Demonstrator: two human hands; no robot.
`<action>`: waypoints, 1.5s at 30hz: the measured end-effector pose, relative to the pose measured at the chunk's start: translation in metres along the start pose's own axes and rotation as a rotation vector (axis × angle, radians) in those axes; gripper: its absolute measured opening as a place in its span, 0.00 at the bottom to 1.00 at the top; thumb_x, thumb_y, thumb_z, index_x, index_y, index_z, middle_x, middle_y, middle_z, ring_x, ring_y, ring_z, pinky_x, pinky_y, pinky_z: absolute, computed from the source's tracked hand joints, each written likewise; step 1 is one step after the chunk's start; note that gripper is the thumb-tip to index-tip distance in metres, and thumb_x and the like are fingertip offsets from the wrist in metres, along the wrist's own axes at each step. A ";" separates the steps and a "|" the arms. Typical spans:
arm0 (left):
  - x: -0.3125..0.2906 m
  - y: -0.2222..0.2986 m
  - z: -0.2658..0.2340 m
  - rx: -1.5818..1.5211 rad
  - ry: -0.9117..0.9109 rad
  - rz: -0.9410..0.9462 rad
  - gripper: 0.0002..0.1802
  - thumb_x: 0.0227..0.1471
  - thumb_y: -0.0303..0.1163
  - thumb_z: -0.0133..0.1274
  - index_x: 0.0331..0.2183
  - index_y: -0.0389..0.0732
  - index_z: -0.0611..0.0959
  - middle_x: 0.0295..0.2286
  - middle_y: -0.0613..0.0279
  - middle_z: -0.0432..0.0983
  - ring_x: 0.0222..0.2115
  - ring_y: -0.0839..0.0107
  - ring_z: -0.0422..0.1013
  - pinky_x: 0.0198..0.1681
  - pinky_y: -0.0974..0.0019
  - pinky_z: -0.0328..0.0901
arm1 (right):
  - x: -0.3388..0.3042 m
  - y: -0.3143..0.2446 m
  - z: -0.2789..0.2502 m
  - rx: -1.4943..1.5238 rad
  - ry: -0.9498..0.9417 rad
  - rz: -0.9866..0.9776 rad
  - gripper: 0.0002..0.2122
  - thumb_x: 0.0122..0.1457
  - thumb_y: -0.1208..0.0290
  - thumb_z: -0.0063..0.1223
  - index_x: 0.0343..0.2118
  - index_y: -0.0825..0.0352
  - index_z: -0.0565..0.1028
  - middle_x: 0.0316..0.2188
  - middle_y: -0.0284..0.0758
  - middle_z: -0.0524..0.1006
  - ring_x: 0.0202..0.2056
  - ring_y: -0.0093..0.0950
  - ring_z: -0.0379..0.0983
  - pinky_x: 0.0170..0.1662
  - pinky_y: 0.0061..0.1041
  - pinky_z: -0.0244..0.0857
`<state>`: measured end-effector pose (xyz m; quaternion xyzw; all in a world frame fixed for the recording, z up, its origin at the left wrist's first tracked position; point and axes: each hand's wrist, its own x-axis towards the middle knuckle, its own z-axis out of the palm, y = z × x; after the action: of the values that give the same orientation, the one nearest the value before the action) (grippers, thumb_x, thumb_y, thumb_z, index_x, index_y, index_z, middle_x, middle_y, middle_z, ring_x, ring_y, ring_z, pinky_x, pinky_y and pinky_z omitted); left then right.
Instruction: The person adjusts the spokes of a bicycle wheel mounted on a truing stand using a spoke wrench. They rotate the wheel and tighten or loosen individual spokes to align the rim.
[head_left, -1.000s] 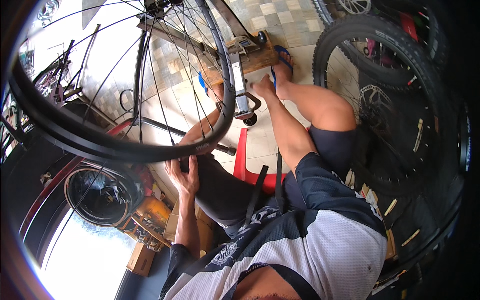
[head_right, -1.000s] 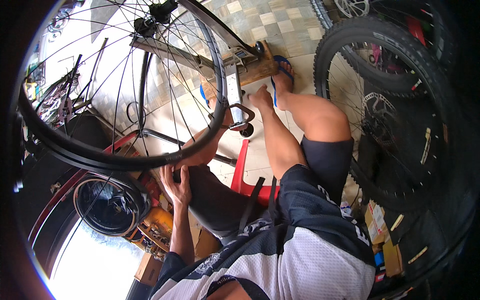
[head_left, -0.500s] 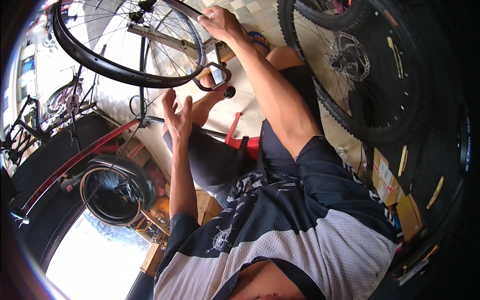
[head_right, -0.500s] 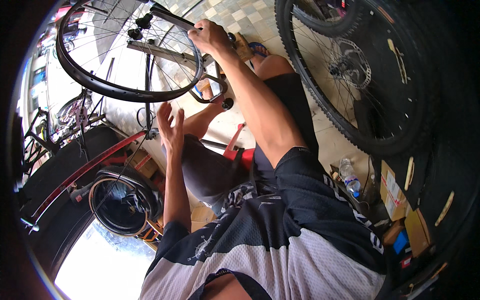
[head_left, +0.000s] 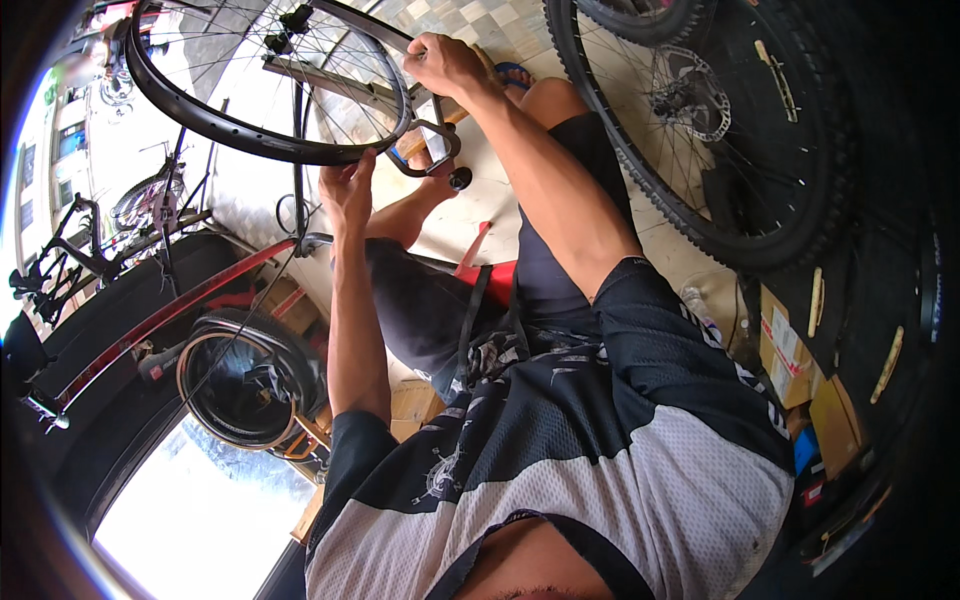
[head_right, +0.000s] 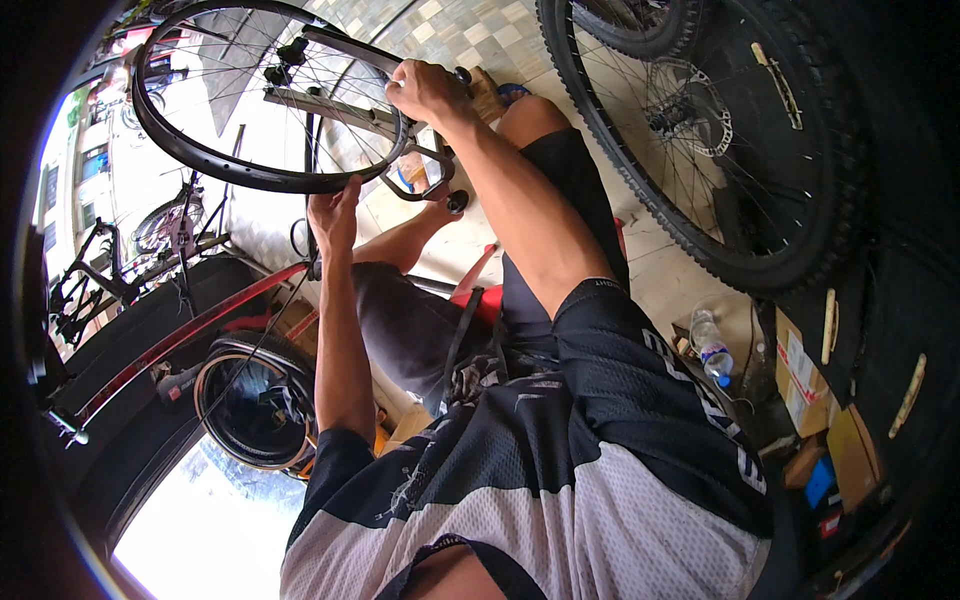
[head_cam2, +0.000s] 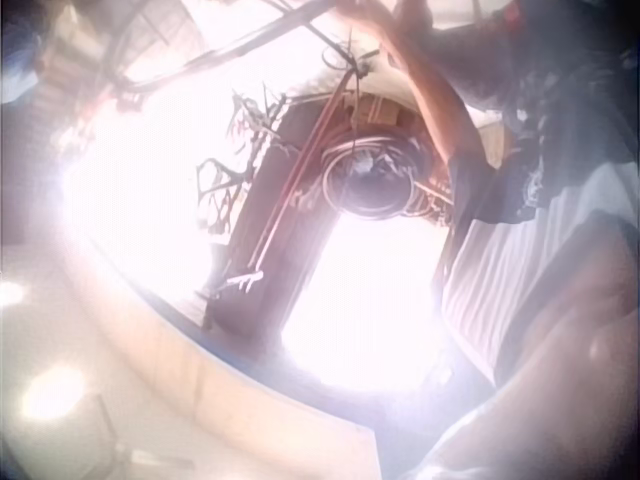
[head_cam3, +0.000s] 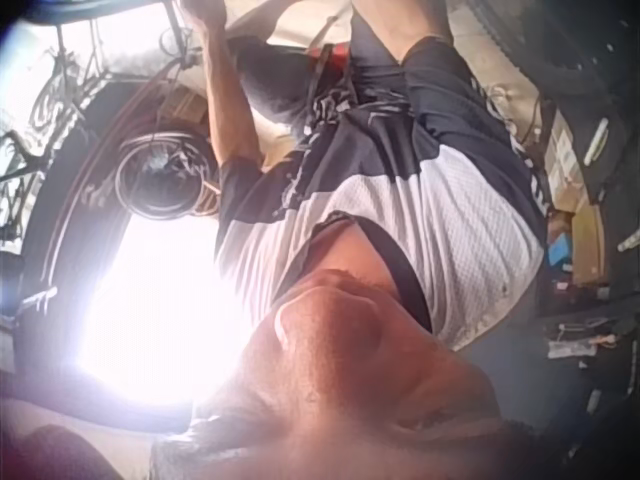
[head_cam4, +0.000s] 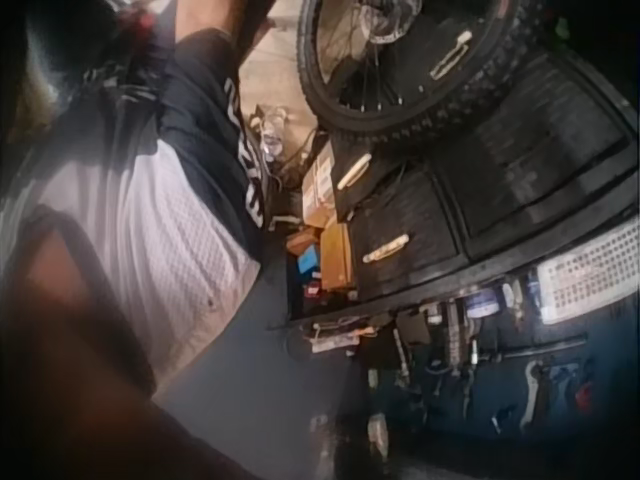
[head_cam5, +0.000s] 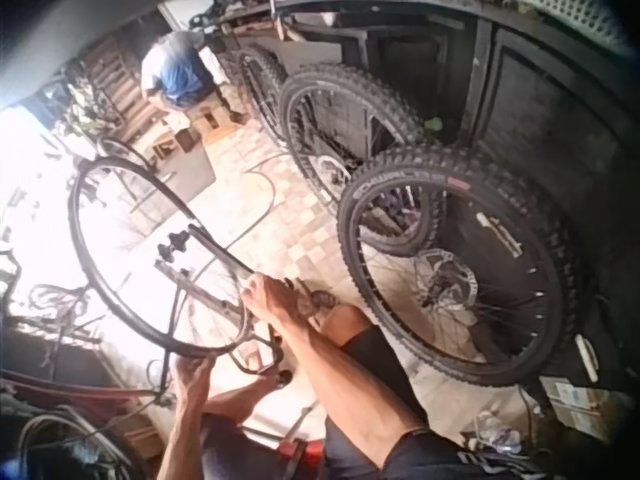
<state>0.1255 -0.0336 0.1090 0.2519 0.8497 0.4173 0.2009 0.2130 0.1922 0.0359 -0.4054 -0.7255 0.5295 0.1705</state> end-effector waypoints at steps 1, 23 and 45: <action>0.000 0.004 -0.003 -0.018 0.012 0.001 0.15 0.51 0.33 0.65 0.36 0.34 0.81 0.30 0.60 0.80 0.33 0.75 0.75 0.38 0.70 0.68 | 0.001 0.001 0.002 0.007 0.003 0.010 0.19 0.54 0.54 0.54 0.43 0.62 0.79 0.38 0.43 0.82 0.41 0.41 0.78 0.46 0.36 0.71; 0.034 0.117 -0.095 -0.251 0.308 0.267 0.25 0.56 0.43 0.60 0.48 0.35 0.74 0.37 0.54 0.78 0.34 0.67 0.78 0.32 0.67 0.76 | 0.003 0.002 0.006 0.034 0.014 0.017 0.19 0.54 0.55 0.53 0.43 0.62 0.79 0.39 0.42 0.82 0.41 0.40 0.79 0.46 0.35 0.70; 0.002 0.031 -0.022 -0.012 0.019 -0.018 0.22 0.49 0.44 0.67 0.35 0.34 0.82 0.28 0.62 0.80 0.26 0.77 0.73 0.32 0.72 0.69 | 0.001 -0.003 0.008 0.011 -0.005 0.052 0.18 0.54 0.54 0.53 0.42 0.59 0.80 0.38 0.39 0.82 0.41 0.39 0.79 0.47 0.34 0.70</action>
<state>0.1198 -0.0291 0.1464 0.2391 0.8513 0.4231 0.1979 0.2057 0.1880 0.0355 -0.4219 -0.7122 0.5387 0.1568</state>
